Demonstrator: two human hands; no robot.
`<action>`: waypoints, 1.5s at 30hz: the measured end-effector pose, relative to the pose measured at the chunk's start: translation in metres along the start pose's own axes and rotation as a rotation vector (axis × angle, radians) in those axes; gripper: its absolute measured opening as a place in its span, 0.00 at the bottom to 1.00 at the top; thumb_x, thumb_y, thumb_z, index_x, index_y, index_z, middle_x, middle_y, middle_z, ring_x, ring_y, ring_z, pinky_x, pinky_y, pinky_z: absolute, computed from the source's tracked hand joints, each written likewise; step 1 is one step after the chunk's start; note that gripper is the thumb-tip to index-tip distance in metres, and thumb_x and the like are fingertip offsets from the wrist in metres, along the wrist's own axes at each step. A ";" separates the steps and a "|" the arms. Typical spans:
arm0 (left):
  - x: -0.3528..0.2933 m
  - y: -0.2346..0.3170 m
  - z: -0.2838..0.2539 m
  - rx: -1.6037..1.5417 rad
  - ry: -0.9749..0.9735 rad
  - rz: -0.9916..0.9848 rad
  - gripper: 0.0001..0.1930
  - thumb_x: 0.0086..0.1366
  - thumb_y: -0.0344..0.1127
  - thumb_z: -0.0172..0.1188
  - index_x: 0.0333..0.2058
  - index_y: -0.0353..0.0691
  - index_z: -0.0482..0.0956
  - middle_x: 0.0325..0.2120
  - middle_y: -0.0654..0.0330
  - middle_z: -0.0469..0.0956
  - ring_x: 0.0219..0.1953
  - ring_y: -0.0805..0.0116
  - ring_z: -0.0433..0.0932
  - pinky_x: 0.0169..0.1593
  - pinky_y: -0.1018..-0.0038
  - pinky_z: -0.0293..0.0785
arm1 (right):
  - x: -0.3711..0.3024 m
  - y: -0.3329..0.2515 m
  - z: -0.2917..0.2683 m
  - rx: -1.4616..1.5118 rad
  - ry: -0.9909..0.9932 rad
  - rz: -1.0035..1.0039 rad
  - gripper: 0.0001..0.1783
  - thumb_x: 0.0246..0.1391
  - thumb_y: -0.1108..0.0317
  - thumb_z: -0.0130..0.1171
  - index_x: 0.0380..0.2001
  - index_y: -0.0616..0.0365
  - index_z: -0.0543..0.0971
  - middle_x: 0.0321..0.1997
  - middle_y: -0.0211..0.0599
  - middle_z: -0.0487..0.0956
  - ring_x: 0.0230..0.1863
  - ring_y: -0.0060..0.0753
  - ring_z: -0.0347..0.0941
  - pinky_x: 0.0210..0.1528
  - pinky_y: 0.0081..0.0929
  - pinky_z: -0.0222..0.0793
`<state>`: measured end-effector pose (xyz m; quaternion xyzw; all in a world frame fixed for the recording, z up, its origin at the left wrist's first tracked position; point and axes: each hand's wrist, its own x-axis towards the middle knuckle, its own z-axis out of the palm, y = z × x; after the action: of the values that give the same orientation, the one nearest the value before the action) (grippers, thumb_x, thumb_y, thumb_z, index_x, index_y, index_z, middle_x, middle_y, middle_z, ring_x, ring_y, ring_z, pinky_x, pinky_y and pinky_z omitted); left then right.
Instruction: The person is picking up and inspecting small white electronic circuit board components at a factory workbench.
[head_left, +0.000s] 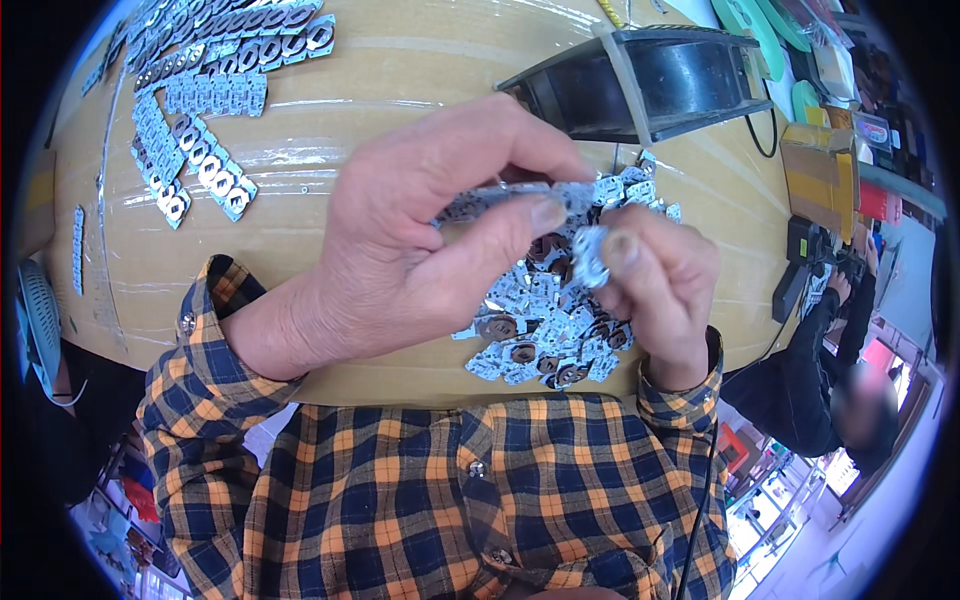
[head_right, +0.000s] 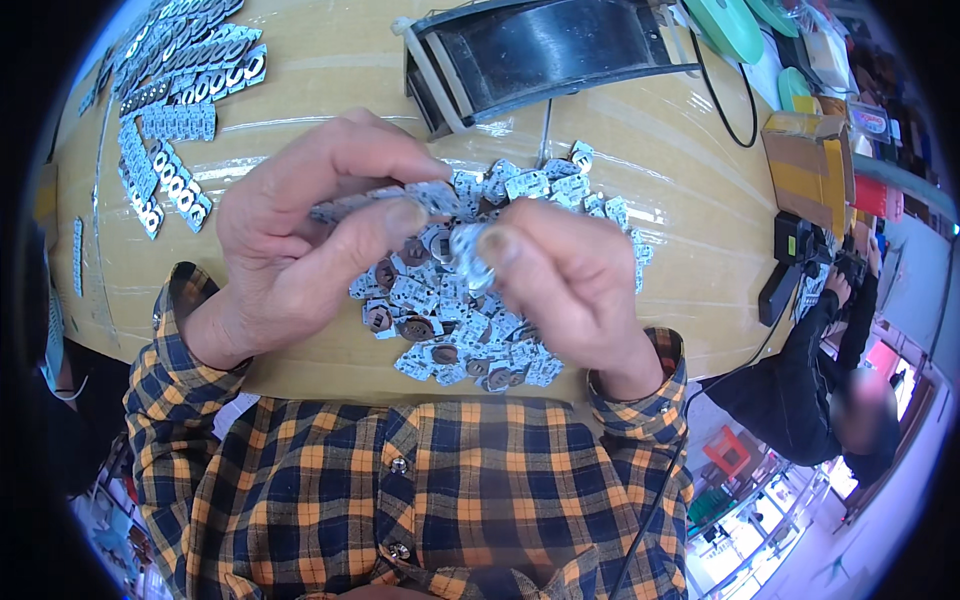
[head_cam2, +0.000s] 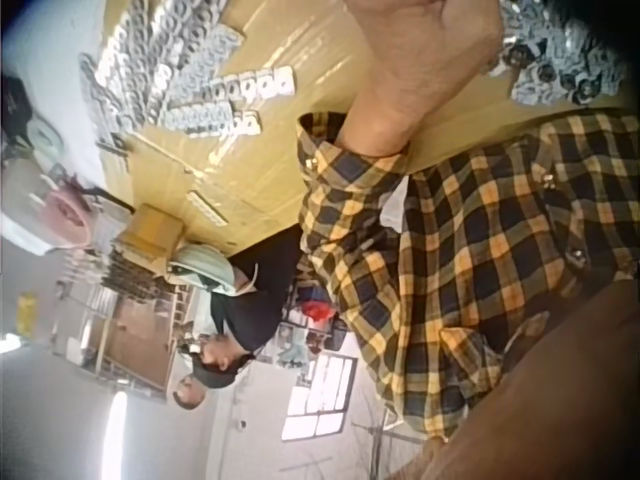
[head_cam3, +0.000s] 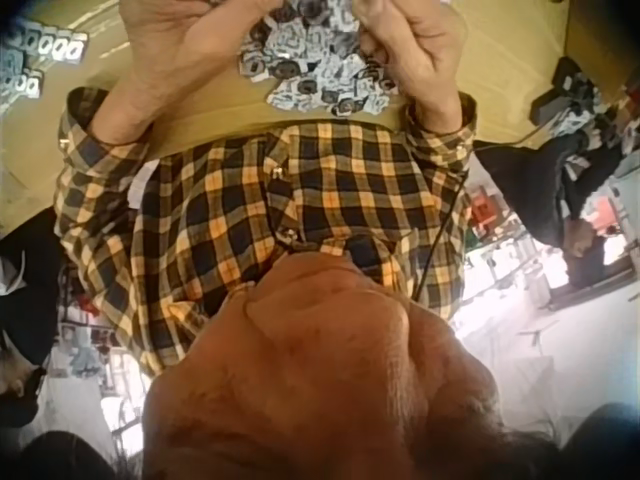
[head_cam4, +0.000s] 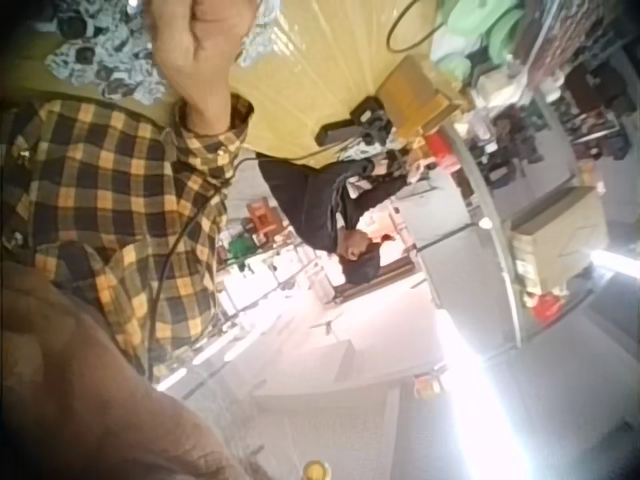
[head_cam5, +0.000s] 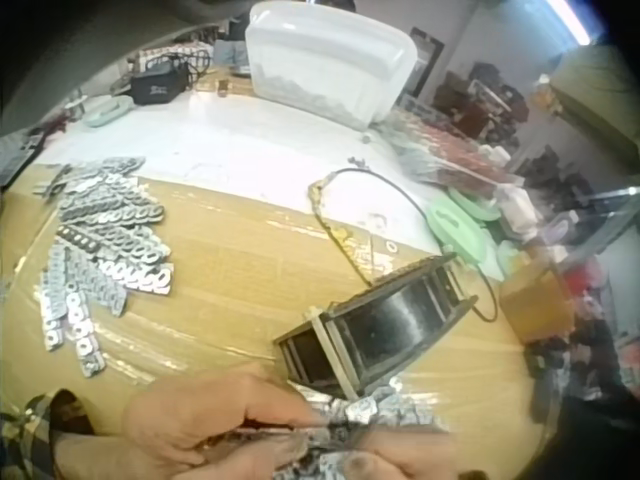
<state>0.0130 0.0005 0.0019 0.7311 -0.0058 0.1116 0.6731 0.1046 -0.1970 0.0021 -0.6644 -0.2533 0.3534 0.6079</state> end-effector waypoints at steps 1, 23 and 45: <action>0.000 0.001 0.000 0.002 0.003 -0.002 0.09 0.60 0.20 0.59 0.40 0.30 0.79 0.33 0.55 0.78 0.33 0.71 0.76 0.37 0.78 0.71 | 0.001 -0.001 0.000 -0.187 -0.074 -0.159 0.16 0.64 0.71 0.50 0.20 0.63 0.73 0.13 0.28 0.68 0.13 0.18 0.62 0.16 0.22 0.54; 0.000 -0.003 -0.010 -0.048 -0.297 0.008 0.08 0.61 0.23 0.59 0.40 0.30 0.79 0.31 0.57 0.79 0.32 0.74 0.80 0.36 0.80 0.75 | -0.001 -0.003 0.000 -0.380 -0.092 -0.294 0.08 0.57 0.72 0.61 0.26 0.64 0.78 0.18 0.37 0.71 0.16 0.32 0.69 0.19 0.27 0.61; -0.011 0.003 0.011 -0.396 -0.111 -0.435 0.10 0.66 0.27 0.58 0.44 0.30 0.76 0.35 0.56 0.81 0.33 0.73 0.83 0.28 0.83 0.76 | -0.005 0.000 -0.001 -0.485 -0.032 -0.213 0.08 0.57 0.70 0.62 0.30 0.65 0.76 0.18 0.36 0.70 0.16 0.32 0.69 0.18 0.26 0.63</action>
<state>0.0038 -0.0122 0.0024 0.5747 0.0926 -0.0785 0.8093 0.1020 -0.2011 0.0027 -0.7545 -0.4087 0.2267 0.4608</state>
